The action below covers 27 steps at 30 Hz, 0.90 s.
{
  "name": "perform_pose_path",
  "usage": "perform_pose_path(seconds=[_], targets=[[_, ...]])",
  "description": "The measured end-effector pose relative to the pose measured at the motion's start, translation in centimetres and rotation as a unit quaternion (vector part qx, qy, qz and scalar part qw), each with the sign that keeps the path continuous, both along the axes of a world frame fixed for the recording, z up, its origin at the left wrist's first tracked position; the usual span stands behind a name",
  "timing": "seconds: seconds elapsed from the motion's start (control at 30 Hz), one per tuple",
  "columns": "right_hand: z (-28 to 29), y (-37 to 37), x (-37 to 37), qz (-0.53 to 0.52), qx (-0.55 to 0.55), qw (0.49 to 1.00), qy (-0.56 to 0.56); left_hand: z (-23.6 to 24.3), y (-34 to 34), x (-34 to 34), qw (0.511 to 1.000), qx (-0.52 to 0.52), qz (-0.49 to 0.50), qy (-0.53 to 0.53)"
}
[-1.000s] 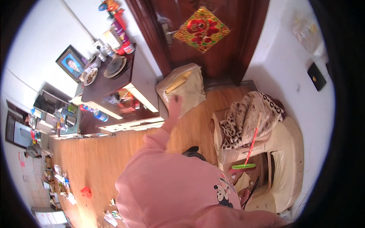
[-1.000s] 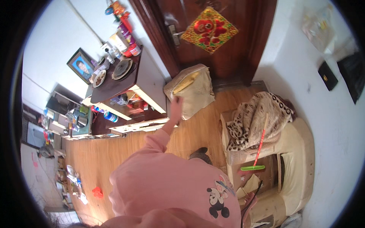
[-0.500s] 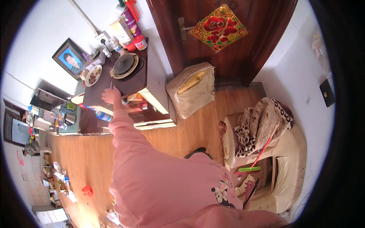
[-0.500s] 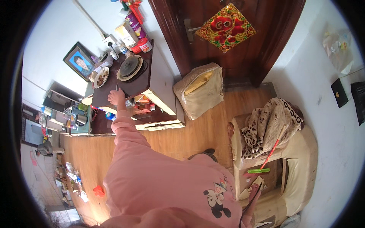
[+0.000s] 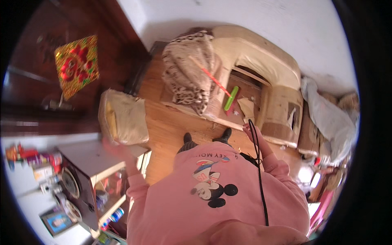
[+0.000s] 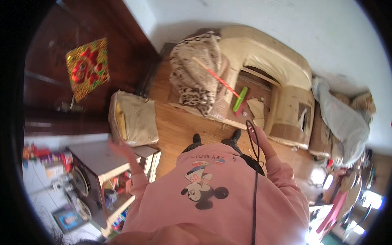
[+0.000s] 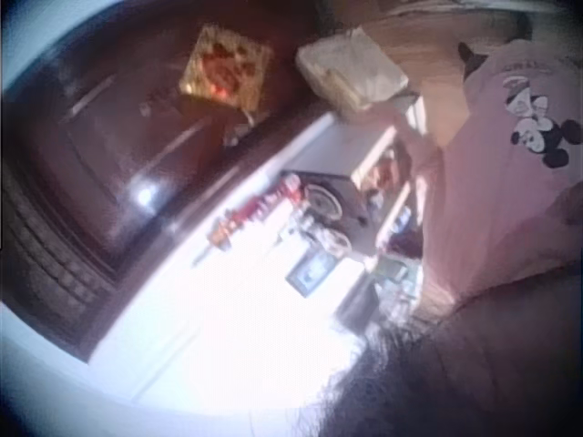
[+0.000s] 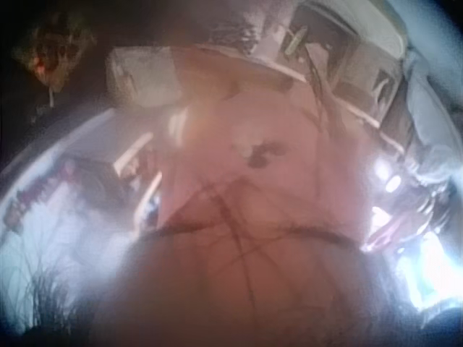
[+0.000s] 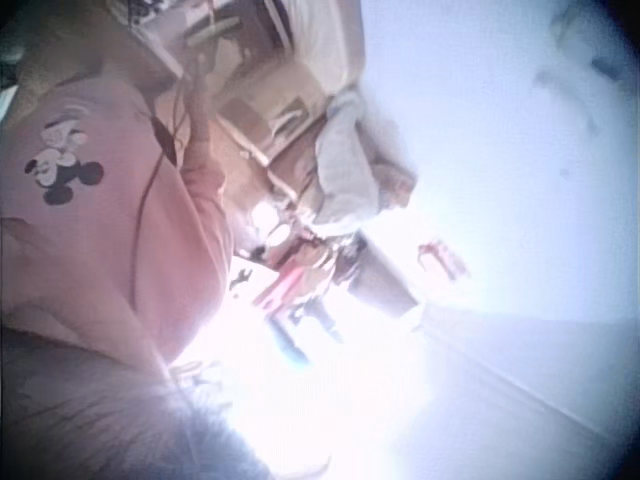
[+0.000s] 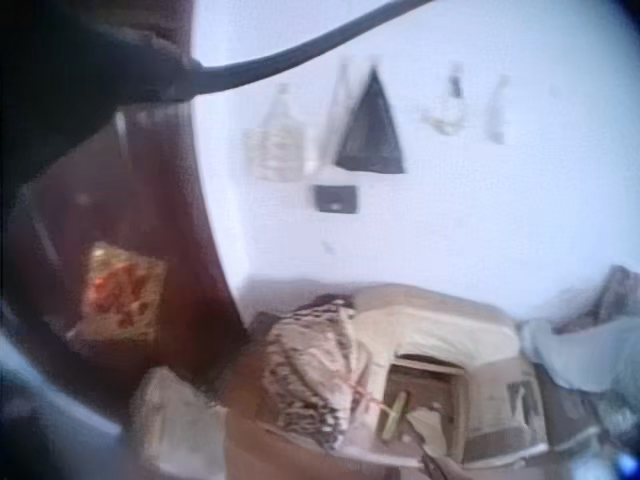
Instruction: The person uses a broom to sweep debris from a damaged sofa, then uses scissors to cut and remove torn fabric from the sofa's armrest and seat. The person sweeps the floor afterward to collect the removed material.
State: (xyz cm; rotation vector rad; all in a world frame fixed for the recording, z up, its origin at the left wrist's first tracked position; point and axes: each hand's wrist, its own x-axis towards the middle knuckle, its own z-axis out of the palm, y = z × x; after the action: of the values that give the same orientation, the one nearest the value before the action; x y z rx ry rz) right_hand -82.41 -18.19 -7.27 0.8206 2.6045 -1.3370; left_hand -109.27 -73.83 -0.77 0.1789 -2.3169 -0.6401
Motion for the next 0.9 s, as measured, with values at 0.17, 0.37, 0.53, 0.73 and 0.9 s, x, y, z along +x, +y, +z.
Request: perform_pose_path(seconds=[0.17,0.37,0.53,0.73,0.9], targets=[[3.4,1.1,4.1,-0.048,0.025,0.997,-0.058,-7.2,19.8,-5.1,0.857,0.299,-0.334,-0.256],[2.9,2.2,12.7,-0.220,0.026,0.970,-0.102,-10.3,34.8,-18.6,0.733,0.413,-0.316,-0.438],[3.2,0.9,20.3,-0.330,-0.020,0.935,-0.129,-13.5,39.7,-23.4,0.622,0.557,-0.335,-0.437],[2.8,2.8,24.9,-0.378,-0.047,0.919,-0.103,-14.2,47.4,-20.4,0.536,0.642,-0.375,-0.399],[0.5,9.7,22.4,-0.389,-0.283,0.877,-0.003,-8.4,56.0,-4.8,0.598,0.554,-0.452,-0.362]])
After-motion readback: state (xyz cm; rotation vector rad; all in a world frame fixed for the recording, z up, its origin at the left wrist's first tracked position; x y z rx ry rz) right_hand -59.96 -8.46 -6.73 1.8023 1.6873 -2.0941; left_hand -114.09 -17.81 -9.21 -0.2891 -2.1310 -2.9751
